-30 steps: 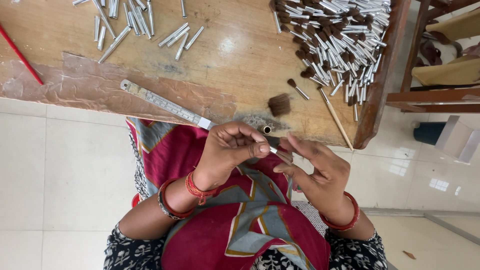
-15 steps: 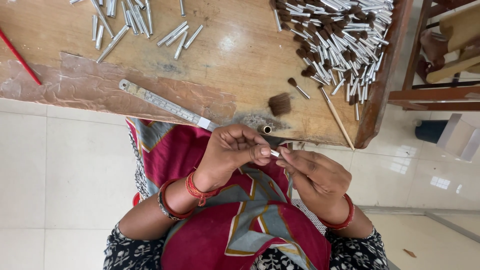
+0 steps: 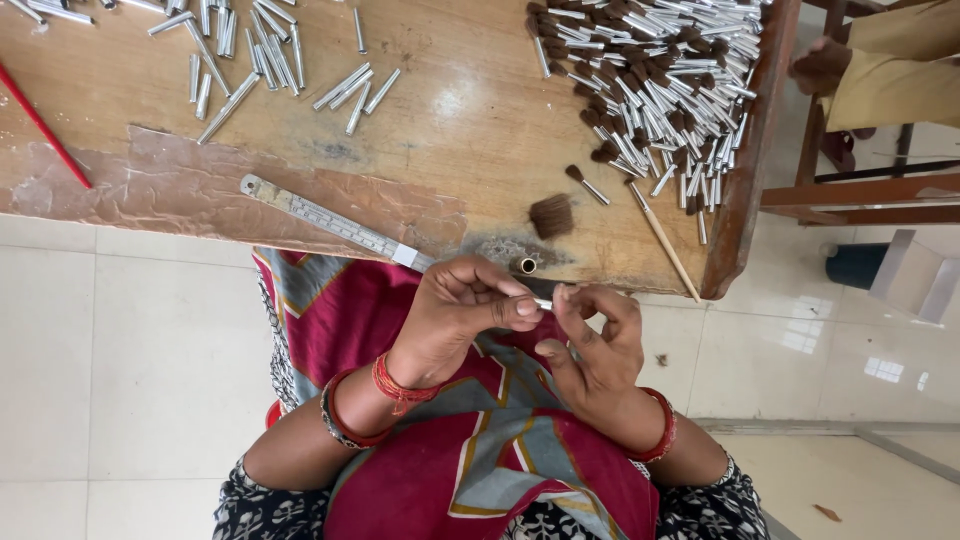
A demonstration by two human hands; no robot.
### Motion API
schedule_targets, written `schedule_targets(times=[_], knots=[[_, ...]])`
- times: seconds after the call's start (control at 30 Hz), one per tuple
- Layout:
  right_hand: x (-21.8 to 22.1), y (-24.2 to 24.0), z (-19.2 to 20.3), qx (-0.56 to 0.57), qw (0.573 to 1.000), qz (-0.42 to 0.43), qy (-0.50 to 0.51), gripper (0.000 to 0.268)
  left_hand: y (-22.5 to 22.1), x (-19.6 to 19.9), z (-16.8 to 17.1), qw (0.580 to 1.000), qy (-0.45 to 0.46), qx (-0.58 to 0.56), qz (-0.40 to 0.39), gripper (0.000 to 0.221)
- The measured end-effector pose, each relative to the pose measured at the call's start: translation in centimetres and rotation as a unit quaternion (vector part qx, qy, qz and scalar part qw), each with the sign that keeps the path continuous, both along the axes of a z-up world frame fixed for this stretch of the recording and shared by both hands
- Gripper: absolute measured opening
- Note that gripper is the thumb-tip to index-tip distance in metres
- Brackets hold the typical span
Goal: Assembling cosmetic brushes by inserting hair bundles into metal ferrules.
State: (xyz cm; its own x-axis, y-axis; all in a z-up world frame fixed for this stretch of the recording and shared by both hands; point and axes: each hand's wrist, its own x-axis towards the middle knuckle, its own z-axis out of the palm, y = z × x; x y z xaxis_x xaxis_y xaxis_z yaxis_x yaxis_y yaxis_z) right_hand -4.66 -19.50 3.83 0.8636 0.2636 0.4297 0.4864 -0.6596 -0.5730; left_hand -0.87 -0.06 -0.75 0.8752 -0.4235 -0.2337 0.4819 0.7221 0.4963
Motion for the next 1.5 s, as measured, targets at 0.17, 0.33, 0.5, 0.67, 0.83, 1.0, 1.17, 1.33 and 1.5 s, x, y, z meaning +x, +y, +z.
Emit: schedule_targets(times=[0.17,0.33,0.5,0.67,0.83,1.0,1.17,1.33,1.5], knots=[[-0.4,-0.1,-0.9,0.026,0.999,-0.021,0.0,0.045,0.0,-0.1,-0.1,1.0,-0.005,0.009,-0.002,0.012],[0.8,1.0,0.5,0.04,0.998,-0.028,-0.026,0.036,-0.5,-0.3,0.3,1.0,-0.019,0.018,0.002,0.012],[2.0,1.0,1.1,0.075,0.994,-0.006,-0.073,0.031,-1.2,-0.3,0.0,0.999,0.039,0.016,-0.016,0.017],[4.1,-2.8,1.2,-0.066,0.987,-0.135,-0.064,0.028,-0.3,0.9,1.1,0.997,-0.031,0.051,0.04,0.015],[6.2,-6.4,0.3,-0.194,0.958,-0.204,-0.052,0.026,0.5,2.3,1.9,0.993,-0.016,0.075,0.087,0.012],[3.5,-3.6,1.0,-0.023,0.993,-0.096,-0.067,0.024,0.1,2.7,1.2,0.991,-0.013,0.074,0.107,0.013],[2.2,-1.5,1.9,0.051,0.998,-0.031,-0.008,0.027,-0.3,2.3,1.0,0.991,-0.015,0.081,0.105,0.014],[1.9,-1.2,1.5,0.054,0.998,-0.024,0.011,0.027,-0.6,2.1,0.6,0.992,-0.031,0.073,0.101,0.016],[1.8,-0.9,1.5,0.073,0.997,-0.033,0.02,0.026,-0.8,1.9,0.5,0.99,-0.057,0.088,0.099,0.015]])
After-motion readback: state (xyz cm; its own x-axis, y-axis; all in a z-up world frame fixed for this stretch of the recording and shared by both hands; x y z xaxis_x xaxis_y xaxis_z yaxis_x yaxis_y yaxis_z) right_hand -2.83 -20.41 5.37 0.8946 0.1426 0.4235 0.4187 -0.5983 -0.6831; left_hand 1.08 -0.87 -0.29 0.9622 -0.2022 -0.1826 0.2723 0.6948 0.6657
